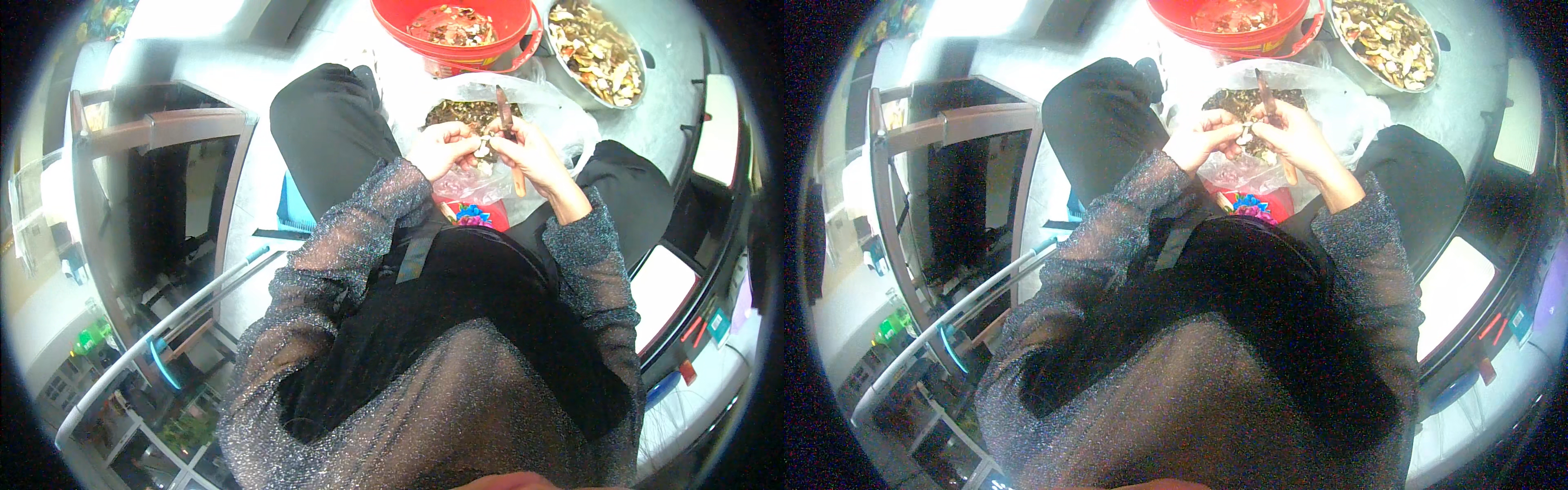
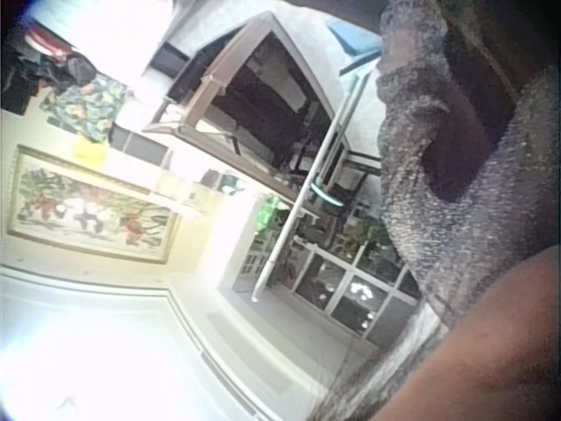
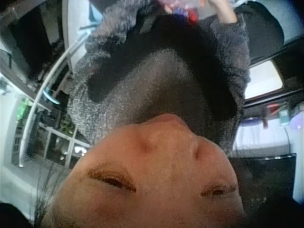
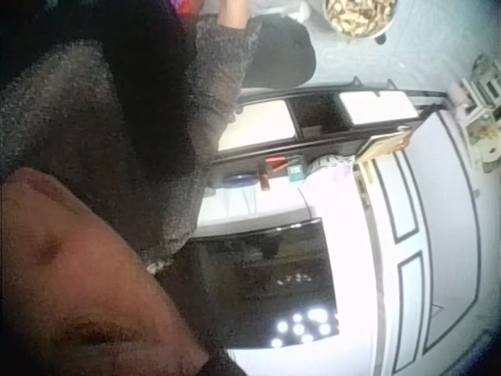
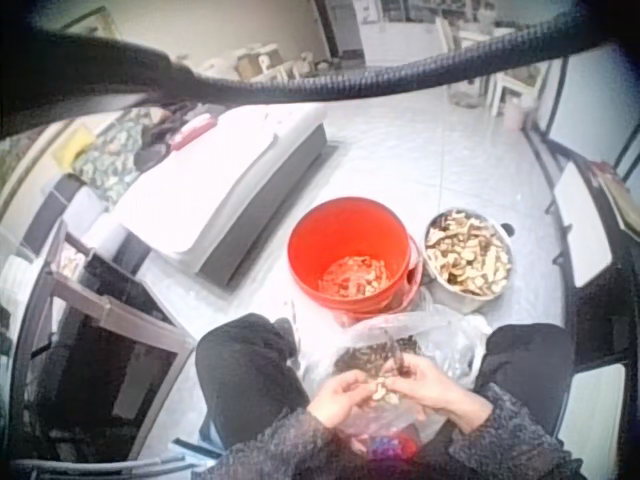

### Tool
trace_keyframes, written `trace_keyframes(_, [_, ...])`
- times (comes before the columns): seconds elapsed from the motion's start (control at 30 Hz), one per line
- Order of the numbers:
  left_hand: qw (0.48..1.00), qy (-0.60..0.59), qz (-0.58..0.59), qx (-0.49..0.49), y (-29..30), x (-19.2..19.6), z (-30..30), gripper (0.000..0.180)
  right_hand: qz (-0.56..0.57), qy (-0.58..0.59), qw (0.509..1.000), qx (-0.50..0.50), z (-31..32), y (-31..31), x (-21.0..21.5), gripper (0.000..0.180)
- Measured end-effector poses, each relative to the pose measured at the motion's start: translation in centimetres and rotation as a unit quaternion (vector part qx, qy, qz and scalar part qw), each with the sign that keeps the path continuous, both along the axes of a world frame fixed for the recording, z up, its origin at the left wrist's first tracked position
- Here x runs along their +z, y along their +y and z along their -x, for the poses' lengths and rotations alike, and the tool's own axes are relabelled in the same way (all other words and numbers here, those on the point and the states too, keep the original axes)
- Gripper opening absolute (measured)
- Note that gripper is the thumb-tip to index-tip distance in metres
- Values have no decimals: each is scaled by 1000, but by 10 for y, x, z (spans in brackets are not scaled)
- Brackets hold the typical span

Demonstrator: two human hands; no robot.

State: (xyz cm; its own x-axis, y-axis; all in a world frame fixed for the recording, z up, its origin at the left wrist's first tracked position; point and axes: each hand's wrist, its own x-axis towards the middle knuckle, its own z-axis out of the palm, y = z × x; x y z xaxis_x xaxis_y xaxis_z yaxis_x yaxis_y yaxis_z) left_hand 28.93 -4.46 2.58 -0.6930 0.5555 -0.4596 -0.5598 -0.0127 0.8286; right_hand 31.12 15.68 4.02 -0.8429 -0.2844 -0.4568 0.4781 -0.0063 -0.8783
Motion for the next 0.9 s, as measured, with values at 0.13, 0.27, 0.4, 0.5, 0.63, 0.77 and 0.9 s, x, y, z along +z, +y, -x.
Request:
trace_keyframes(0.13, [1000, 5, -5, -2, -1, -2, 0, 18, 34, -11, 999, 12, 0, 3, 0, 19])
trace_keyframes(0.27, [1000, -7, 6, -20, -1, -1, 3, 18, 54, -31, 998, 3, 2, 2, 0, 19])
trace_keyframes(0.4, [999, -5, 20, -25, 1, 2, 2, 18, 53, -31, 998, 6, 0, 1, 2, 22])
trace_keyframes(0.5, [999, 11, 25, -25, 3, 3, 2, 17, 16, -14, 1000, 10, 1, -2, 1, 24])
trace_keyframes(0.63, [997, 36, 60, -31, 4, 2, 2, 15, 14, -23, 1000, 11, 0, -4, 0, 23])
trace_keyframes(0.77, [994, 53, 89, -28, 5, -2, 1, 16, 15, -37, 999, 21, 1, -4, 0, 20])
trace_keyframes(0.9, [994, 52, 91, -28, 6, -7, 0, 17, 5, -46, 999, 16, 2, -6, -1, 20])
